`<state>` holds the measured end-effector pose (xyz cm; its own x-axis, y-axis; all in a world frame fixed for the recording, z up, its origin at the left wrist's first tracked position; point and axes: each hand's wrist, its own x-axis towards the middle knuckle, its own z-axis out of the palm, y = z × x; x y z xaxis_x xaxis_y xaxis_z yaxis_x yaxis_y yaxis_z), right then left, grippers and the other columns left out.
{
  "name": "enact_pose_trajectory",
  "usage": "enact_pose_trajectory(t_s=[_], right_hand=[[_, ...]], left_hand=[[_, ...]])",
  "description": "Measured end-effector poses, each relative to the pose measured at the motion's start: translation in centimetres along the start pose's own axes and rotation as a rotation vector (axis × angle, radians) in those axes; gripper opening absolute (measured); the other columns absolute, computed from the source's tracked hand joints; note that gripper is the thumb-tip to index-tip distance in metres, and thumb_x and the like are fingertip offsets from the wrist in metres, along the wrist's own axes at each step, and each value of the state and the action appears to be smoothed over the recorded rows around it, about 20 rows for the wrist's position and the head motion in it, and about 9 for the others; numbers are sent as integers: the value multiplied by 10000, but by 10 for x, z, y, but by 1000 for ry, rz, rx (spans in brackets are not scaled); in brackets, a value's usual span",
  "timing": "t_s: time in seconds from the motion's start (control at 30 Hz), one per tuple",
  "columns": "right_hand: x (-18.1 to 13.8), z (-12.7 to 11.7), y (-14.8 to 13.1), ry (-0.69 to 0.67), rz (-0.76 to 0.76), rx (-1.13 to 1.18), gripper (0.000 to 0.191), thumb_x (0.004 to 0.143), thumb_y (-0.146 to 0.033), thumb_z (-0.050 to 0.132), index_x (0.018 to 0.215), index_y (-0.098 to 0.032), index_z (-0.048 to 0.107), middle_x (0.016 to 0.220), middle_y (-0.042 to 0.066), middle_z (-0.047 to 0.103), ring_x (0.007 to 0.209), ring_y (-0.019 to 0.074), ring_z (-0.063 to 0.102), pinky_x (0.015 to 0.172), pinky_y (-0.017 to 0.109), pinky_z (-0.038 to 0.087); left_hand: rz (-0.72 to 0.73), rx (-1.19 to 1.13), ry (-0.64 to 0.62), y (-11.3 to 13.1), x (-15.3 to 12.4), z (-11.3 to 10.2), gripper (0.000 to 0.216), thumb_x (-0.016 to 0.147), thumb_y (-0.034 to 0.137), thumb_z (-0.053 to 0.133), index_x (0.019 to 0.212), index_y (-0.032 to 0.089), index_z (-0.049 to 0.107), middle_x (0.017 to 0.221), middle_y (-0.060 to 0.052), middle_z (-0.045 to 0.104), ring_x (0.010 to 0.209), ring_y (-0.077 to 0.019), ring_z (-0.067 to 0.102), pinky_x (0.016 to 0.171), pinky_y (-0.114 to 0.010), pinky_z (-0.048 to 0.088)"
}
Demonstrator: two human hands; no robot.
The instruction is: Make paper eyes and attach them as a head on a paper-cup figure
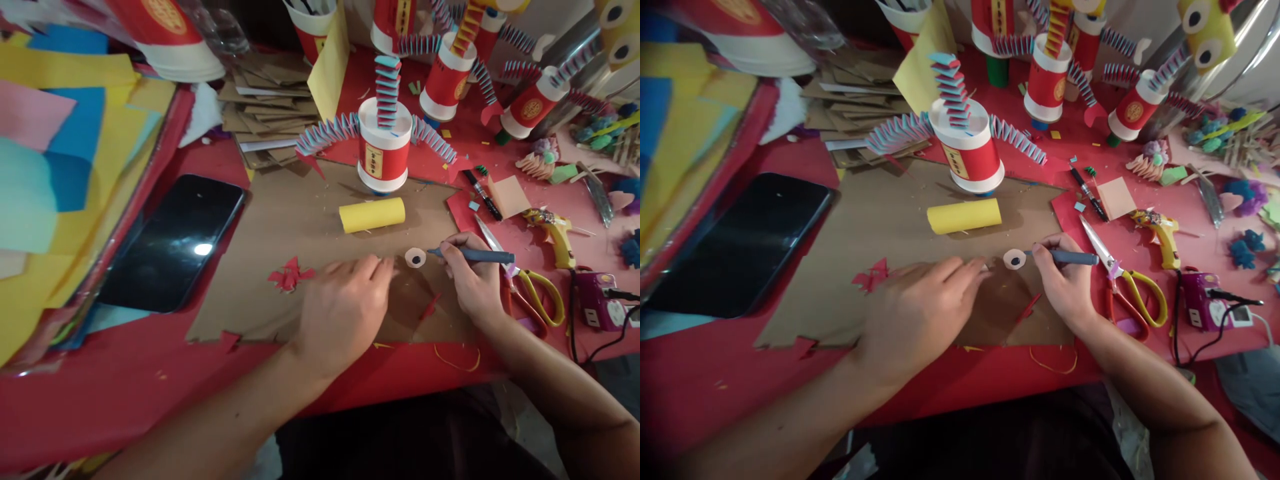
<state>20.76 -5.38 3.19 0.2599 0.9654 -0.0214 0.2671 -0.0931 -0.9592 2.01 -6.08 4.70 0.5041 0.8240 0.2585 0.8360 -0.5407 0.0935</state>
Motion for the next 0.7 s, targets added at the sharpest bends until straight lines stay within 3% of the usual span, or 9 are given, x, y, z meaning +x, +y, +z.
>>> enact_pose_trajectory(t_s=[0.1, 0.3, 0.5, 0.7], right_hand=[[0, -2, 1, -1, 11, 41, 129, 850, -314, 635, 773, -218, 599, 640, -40, 565, 542, 93, 458, 528, 261, 383], [1, -3, 0, 9, 10, 39, 181, 865, -385, 647, 802, -221, 604, 643, -43, 520, 560, 95, 448, 525, 257, 378], [-1, -4, -2, -16, -19, 7, 241, 865, -439, 654, 769, -224, 602, 597, -58, 450, 528, 91, 394, 498, 259, 340], [-10, -4, 0, -139, -28, 58, 187, 877, -381, 662, 799, -211, 662, 636, -37, 553, 545, 95, 456, 506, 260, 353]], left_hand=[[-134, 11, -68, -8, 4, -6, 277, 908, 88, 488, 739, 179, 688, 719, -42, 659, 521, -163, 574, 485, -314, 329], [-238, -213, -263, -15, 16, 1, 164, 894, 122, 560, 815, 182, 690, 891, -34, 712, 627, -157, 628, 528, -280, 362], [-226, -466, -226, -25, 23, 5, 195, 891, 106, 563, 821, 193, 722, 901, -27, 735, 821, -173, 680, 696, -280, 475], [-311, -473, -300, -35, 25, 2, 147, 828, 90, 624, 774, 192, 715, 868, -28, 751, 790, -190, 674, 673, -293, 472]])
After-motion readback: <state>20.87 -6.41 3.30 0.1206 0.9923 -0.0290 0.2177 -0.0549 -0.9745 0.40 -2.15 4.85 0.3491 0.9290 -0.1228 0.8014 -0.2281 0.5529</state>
